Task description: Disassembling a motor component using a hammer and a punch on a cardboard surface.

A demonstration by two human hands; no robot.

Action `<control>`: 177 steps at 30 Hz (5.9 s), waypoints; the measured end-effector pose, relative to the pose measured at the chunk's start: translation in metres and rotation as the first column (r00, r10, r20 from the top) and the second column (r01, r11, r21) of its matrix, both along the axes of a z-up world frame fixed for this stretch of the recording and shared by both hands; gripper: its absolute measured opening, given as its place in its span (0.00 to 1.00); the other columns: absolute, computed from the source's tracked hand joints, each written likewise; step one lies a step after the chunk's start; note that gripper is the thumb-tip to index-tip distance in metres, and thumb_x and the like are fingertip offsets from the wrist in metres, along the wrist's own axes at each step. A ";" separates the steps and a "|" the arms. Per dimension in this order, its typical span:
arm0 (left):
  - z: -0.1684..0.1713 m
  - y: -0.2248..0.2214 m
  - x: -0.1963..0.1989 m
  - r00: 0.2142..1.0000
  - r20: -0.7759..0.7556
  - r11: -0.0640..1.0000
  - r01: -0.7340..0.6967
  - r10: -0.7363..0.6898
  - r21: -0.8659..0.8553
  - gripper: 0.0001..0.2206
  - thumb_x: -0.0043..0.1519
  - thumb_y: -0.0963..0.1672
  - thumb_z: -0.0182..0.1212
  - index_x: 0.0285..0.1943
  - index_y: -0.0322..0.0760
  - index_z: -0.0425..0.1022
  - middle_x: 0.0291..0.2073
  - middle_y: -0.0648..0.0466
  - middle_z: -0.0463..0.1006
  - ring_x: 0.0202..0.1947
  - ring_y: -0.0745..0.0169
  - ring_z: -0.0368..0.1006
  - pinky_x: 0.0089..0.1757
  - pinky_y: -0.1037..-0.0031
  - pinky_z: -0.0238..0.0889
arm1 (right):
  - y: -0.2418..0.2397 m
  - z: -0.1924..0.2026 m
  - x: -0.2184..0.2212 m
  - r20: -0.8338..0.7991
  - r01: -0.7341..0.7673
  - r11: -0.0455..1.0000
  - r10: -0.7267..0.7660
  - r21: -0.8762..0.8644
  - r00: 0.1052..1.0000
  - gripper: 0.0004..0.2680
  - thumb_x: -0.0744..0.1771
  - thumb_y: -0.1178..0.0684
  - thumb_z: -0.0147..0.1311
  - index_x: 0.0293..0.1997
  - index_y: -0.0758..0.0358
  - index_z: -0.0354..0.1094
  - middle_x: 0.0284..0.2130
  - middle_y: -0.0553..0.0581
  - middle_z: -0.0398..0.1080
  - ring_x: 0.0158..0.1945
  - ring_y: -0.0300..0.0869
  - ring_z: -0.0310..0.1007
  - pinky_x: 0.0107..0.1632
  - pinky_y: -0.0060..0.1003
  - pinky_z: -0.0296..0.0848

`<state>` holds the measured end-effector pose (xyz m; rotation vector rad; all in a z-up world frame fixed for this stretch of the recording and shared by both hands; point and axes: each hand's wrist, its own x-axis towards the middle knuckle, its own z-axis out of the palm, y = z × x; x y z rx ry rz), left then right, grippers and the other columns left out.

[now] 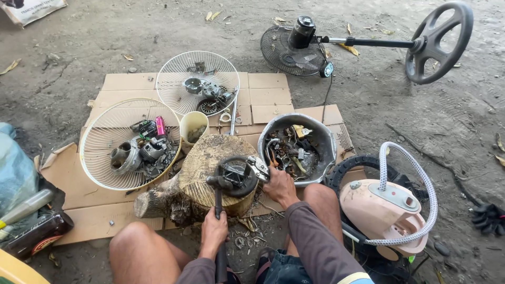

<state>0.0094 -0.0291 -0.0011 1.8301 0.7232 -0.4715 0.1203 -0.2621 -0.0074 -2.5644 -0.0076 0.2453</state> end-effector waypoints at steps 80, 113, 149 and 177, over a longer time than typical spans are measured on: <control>0.314 -0.033 0.039 0.261 0.927 0.961 0.138 -0.268 0.239 0.12 0.68 0.43 0.56 0.58 0.33 0.69 0.23 0.58 0.77 0.15 0.71 0.70 0.19 0.79 0.64 | 0.008 -0.004 0.006 0.071 -0.054 0.996 0.059 -0.064 0.996 0.07 0.67 0.54 0.60 0.35 0.62 0.64 0.24 0.52 0.71 0.20 0.40 0.68 0.21 0.33 0.70; 0.031 0.037 -0.017 0.934 0.283 0.971 0.177 -0.216 0.158 0.09 0.70 0.45 0.51 0.41 0.36 0.72 0.19 0.54 0.71 0.11 0.65 0.64 0.12 0.75 0.59 | 0.003 0.007 0.011 0.096 -0.053 0.996 0.059 -0.070 0.994 0.09 0.68 0.50 0.59 0.44 0.64 0.68 0.22 0.52 0.74 0.18 0.40 0.69 0.19 0.35 0.68; 0.105 0.028 0.021 0.942 0.178 0.939 0.237 -0.285 0.248 0.13 0.71 0.47 0.50 0.49 0.35 0.76 0.27 0.52 0.77 0.20 0.65 0.67 0.21 0.73 0.63 | 0.004 0.010 0.010 0.022 -0.058 0.997 0.057 0.058 0.998 0.07 0.66 0.58 0.57 0.46 0.68 0.68 0.29 0.57 0.76 0.25 0.45 0.74 0.28 0.37 0.77; 0.120 -0.016 0.045 0.737 0.422 0.840 0.378 -0.528 0.390 0.11 0.72 0.44 0.50 0.42 0.31 0.74 0.16 0.42 0.75 0.11 0.54 0.69 0.21 0.65 0.66 | 0.007 -0.031 0.018 0.141 0.001 0.998 0.008 -0.061 0.990 0.14 0.63 0.41 0.53 0.42 0.61 0.67 0.31 0.69 0.78 0.40 0.68 0.80 0.46 0.65 0.78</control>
